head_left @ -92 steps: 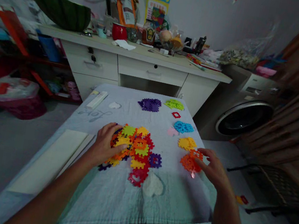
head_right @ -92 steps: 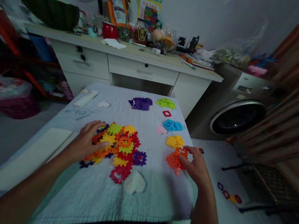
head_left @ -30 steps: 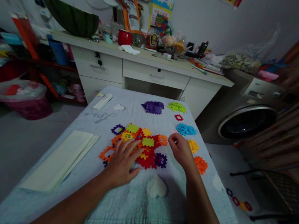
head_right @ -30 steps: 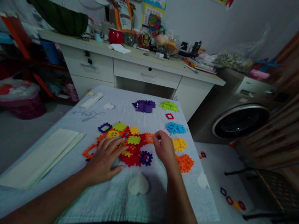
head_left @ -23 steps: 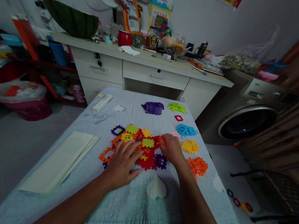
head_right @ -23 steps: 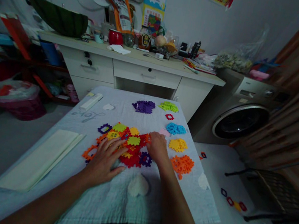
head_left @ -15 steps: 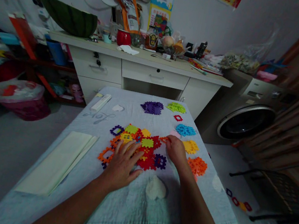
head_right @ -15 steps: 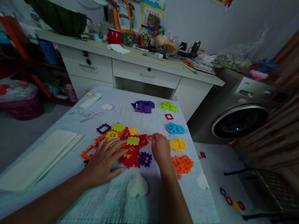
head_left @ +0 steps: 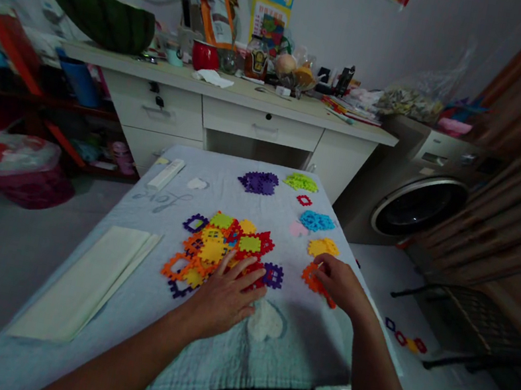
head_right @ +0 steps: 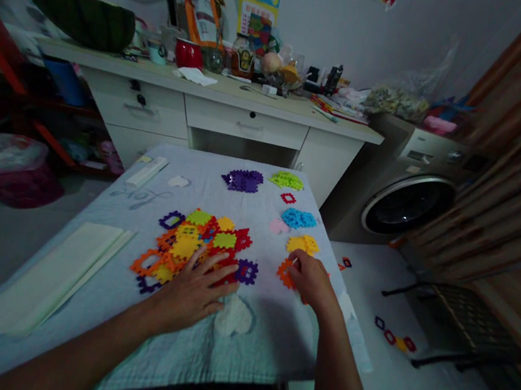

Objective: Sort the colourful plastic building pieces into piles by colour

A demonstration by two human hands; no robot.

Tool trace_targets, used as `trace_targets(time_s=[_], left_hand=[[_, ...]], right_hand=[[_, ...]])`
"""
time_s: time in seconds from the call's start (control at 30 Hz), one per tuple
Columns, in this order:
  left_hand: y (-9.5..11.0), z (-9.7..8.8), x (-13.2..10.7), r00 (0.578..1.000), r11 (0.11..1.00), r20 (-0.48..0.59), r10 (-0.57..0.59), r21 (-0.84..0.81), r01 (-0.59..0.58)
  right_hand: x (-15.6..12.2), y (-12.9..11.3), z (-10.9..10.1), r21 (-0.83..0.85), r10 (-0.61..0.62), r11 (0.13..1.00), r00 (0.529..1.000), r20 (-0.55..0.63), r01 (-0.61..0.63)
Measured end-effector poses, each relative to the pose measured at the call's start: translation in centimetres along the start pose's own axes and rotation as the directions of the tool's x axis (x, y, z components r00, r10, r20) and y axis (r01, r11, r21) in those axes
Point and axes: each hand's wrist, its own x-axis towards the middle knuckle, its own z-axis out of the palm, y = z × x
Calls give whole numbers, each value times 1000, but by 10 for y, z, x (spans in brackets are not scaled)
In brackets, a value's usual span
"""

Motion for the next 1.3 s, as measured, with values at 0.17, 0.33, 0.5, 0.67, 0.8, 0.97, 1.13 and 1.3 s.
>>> trace_targets(time_s=[0.17, 0.33, 0.5, 0.67, 0.8, 0.97, 1.13, 1.3], left_hand=[[-1, 2, -1, 999, 999, -13, -45, 8, 45], [-3, 2, -1, 997, 997, -27, -67, 34, 68], [-2, 2, -1, 994, 993, -49, -98, 57, 100], [-1, 0, 0, 991, 990, -57, -122, 65, 126], [-3, -3, 0, 992, 994, -93, -91, 50, 96], [-9, -9, -4, 965, 991, -233, -124, 13, 131], [-28, -18, -10, 884, 969, -404, -237, -34, 244], [-63, -23, -19, 747, 888, -504, -433, -99, 449]], right_hand=[[-5, 8, 5, -238, -3, 971, 997, -74, -15], [-8, 16, 1, -357, 19, 932, 992, -121, -62], [-8, 10, 4, -293, -10, 956, 997, -73, -12], [2, -13, 4, -260, -50, 965, 998, -29, 40], [12, -47, 16, -174, -242, 951, 966, 85, 254], [18, -70, 39, -157, -252, 945, 943, 217, 288], [18, -67, 41, -70, -237, 964, 945, 225, 258], [29, -60, 24, -54, -235, 967, 956, 178, 248]])
